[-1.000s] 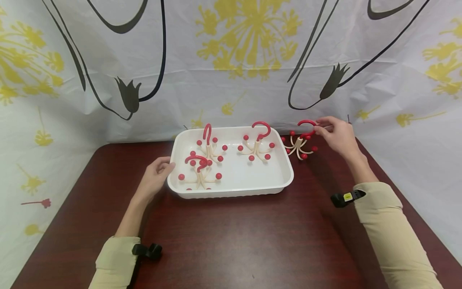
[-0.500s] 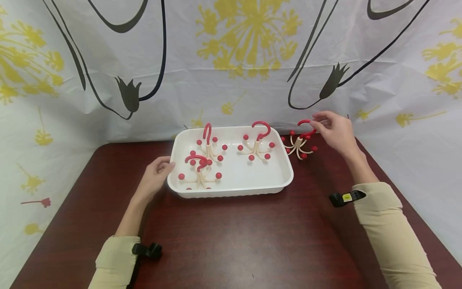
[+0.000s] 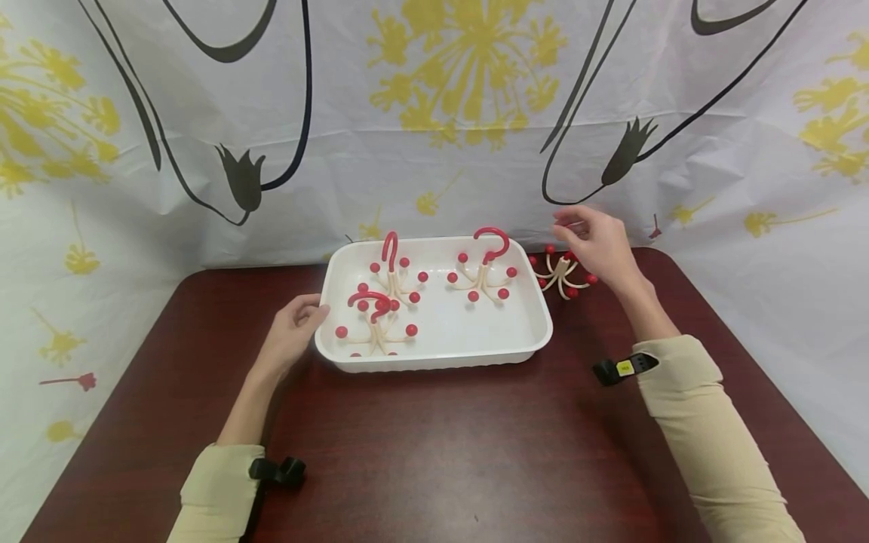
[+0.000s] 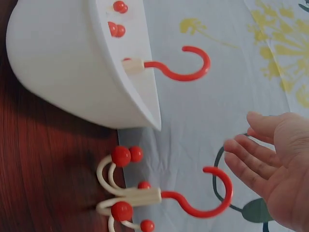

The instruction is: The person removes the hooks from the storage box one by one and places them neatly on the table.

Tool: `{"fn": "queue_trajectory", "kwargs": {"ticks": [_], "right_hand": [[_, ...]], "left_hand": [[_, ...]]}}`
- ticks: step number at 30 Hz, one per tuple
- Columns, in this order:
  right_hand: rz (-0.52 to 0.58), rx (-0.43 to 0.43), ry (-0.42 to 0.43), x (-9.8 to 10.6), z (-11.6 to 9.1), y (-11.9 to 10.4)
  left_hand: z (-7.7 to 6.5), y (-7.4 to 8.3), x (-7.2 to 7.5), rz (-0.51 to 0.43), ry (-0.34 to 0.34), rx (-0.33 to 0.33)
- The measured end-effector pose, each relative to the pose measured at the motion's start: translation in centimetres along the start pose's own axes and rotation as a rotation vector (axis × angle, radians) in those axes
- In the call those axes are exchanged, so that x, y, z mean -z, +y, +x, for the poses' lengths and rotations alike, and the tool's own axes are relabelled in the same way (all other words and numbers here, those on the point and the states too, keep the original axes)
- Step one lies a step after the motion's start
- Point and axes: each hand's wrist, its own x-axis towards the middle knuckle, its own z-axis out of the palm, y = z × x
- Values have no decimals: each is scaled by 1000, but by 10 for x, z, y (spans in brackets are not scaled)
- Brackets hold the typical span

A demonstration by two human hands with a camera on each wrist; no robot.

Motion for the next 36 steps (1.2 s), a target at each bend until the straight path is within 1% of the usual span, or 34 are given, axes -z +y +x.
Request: {"fn": "queue_trajectory", "kwargs": {"ticks": [7,12,21,27,30,36], "right_hand": [[4,9,-35,-15,4,-8],[29,6,-85,-26,5,-15],[42,-48,-145,-45,10,-18],[84,-76,-168,-57,11,-17],[88,-77,-170,-61,10,-18],[94,-40,-139,-68,10,-22]], "left_hand": [[2,-1,-1,-8,8,-10],[2,-1,-2,-4,11,-12],[2,-1,-2,5,13,-11],[1,-1,-1,-4,10,-7],[1,-1,-1,-12,5,-5],[1,0,-1,-12,9,5]]}}
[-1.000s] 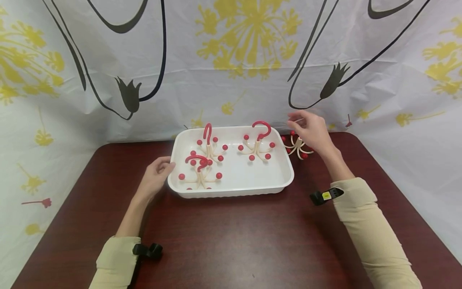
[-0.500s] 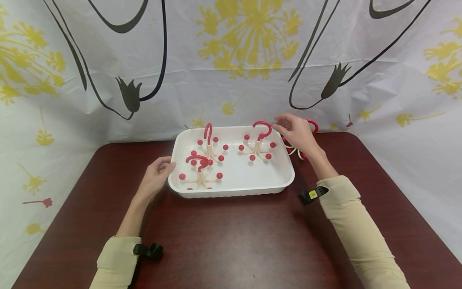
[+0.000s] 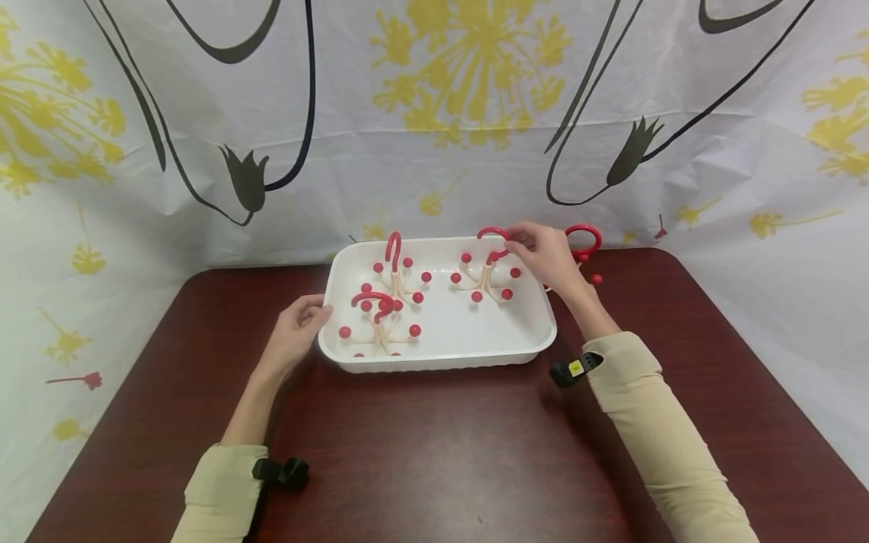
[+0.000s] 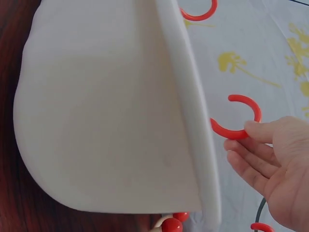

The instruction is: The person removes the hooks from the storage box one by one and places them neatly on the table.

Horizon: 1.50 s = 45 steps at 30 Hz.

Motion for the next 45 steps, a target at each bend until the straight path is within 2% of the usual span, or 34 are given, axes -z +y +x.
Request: {"fn": "queue_trajectory", "kwargs": {"ticks": [10,19,25,34,45], "right_hand": [[-28,36,4,-4,1,-5],[-3,86,54,3,-4,-11],[14,108,94,12,-8,-16],[-17,139,161,28,-13,-24],[-27,151,222,53,-27,-30]], "left_hand": [[0,0,-1,-1,1,-15],[0,1,0,11,4,4],[1,0,0,9,1,3],[-1,-2,0,11,1,5],[-1,-1,0,5,2,11]]}}
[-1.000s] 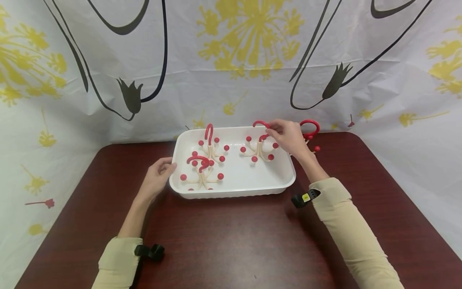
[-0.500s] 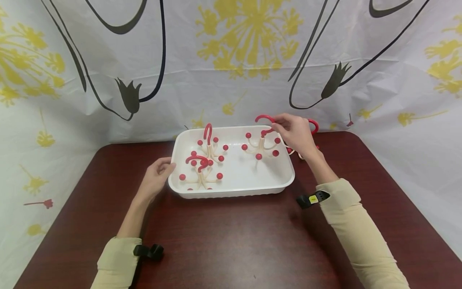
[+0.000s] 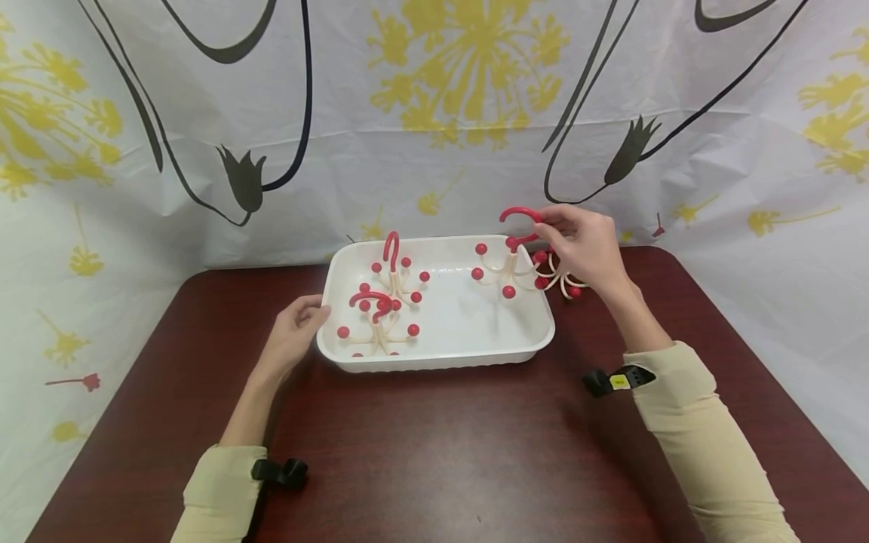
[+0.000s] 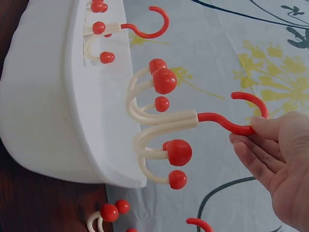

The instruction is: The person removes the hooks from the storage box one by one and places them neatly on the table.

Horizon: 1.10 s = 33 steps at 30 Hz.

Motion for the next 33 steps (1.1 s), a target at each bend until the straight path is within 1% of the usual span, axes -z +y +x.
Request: {"fn": "queue_trajectory", "kwargs": {"ticks": [8,13,20,25,30,33], "right_hand": [[1,17,22,21,-9,6],[10,10,32,34,-13,12],[16,-2,61,50,-20,27],[-14,2,101,61,-24,36],[8,-34,106,72,-29,48],[-3,-54,109,80,-33,55]], "left_hand": [[1,-1,0,0,-1,6],[2,-1,0,11,3,9],[2,-1,0,14,4,13],[1,0,0,9,5,11],[-1,0,1,4,1,8],[-1,1,1,0,-5,6]]}}
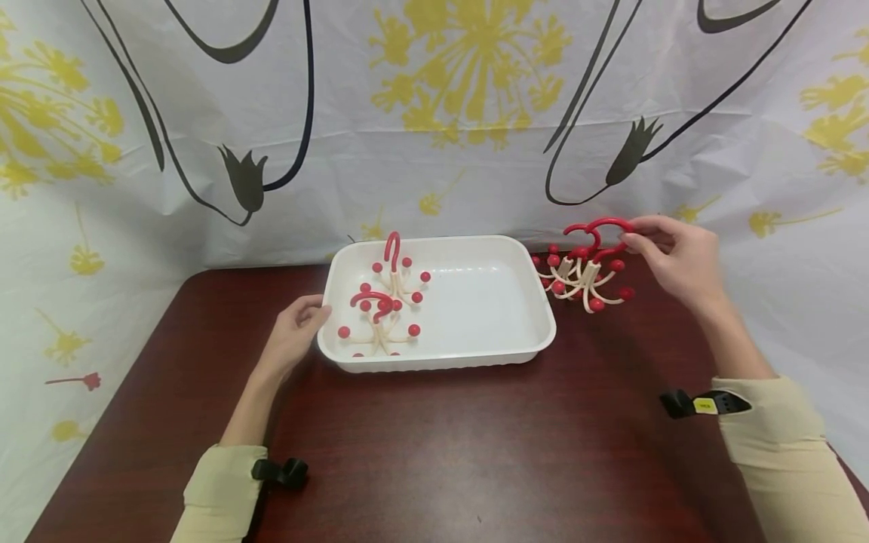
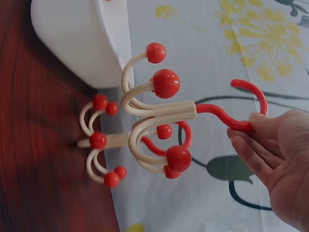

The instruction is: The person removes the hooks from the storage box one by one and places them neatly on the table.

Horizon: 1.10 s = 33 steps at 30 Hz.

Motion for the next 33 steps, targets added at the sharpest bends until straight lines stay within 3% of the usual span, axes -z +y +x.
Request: {"fn": "queue_trajectory", "kwargs": {"ticks": [17,22,33], "right_hand": [[-99,-102,24,32,-2,31],[-165,-135,29,37,-1,42],[-185,-221,80,37,2,64]], "left_hand": [[1,-1,0,-3,2,0],[1,0,0,-4,1,-4],[1,0,-1,-8,8,1]]}}
